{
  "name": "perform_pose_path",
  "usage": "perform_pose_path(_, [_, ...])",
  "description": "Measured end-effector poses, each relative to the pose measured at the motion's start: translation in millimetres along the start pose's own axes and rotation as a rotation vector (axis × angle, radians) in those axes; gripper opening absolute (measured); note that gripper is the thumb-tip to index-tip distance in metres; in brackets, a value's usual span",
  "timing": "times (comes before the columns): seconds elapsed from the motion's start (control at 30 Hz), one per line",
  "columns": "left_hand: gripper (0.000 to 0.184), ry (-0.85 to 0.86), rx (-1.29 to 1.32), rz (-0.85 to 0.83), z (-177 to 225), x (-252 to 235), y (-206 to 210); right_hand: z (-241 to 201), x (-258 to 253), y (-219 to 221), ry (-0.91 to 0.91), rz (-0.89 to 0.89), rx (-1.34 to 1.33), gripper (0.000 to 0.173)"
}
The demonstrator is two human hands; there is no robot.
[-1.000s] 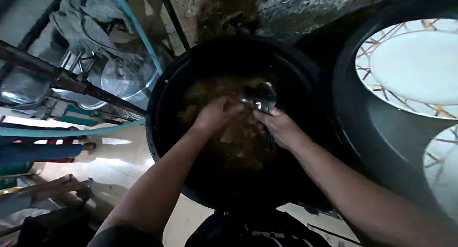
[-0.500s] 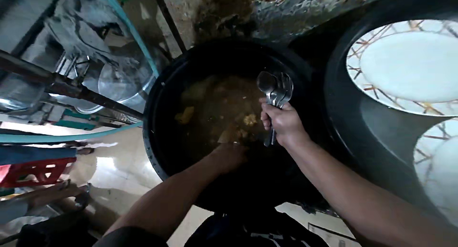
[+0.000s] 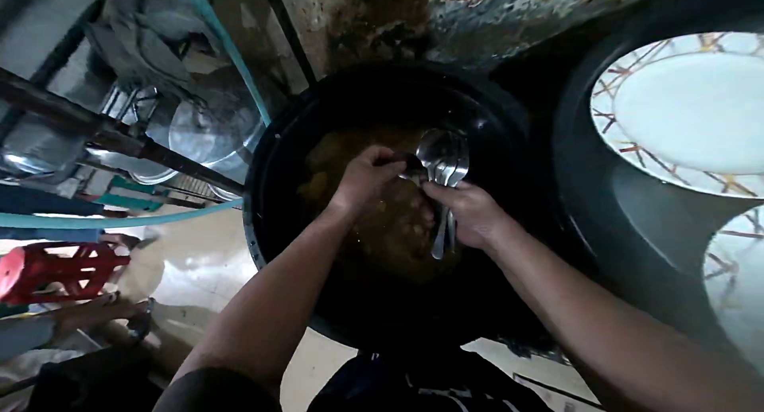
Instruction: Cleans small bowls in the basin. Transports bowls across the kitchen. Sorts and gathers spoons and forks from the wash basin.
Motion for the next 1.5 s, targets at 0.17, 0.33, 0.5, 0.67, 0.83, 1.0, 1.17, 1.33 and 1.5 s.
perform_pose_path(0.17, [0.033, 0.198, -0.856, -0.472, -48.8, 30.3, 22.4, -3.3, -8.0, -16.5, -0.065, 0.235, 0.114, 0.018])
perform_pose_path(0.33, [0.026, 0.505, -1.11, -0.854, -101.4, 101.1, 54.3, -9.4, -5.3, -16.0, -0.086, 0.283, 0.069, 0.025])
perform_pose_path(0.5, [0.022, 0.644, -1.06, -0.855, -104.5, 95.8, 51.8, -6.2, -7.1, -13.1, -0.016, 0.223, 0.005, 0.024])
perform_pose_path(0.67, [0.016, 0.446, -0.579, -0.423, -7.0, 37.1, 26.8, 0.5, -2.1, -5.4, 0.108, 0.142, -0.06, 0.02])
perform_pose_path(0.83, [0.017, 0.163, -0.192, -0.106, 28.7, -4.2, 15.2, 3.9, -2.7, -4.8, 0.178, 0.039, -0.171, 0.034])
perform_pose_path(1.0, [0.042, 0.112, -0.919, -0.298, -52.4, -16.0, 11.7, 5.2, -7.3, -13.0, 0.174, 0.165, -0.169, 0.017])
perform_pose_path(1.17, [0.038, 0.066, -1.323, -0.372, -113.2, 21.8, -1.4, 2.7, -8.2, -17.7, 0.167, 0.228, -0.166, 0.013])
perform_pose_path(1.33, [0.036, 0.105, -1.288, -0.351, -101.3, 32.6, -38.8, 5.4, -7.7, -16.4, 0.234, 0.233, -0.197, 0.029])
perform_pose_path(1.5, [0.027, 0.174, -1.006, 0.045, -47.9, 36.7, -101.8, 8.1, -13.9, -17.4, 0.192, 0.263, -0.048, 0.026])
Point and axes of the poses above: each hand's wrist, its own x-axis away from the middle knuckle, its own y-axis out of the palm, z = x × y, the point moved 7 cm from there along -x, towards the middle knuckle, and after that the axes turned 15 degrees about z, right-handed, at the moved point
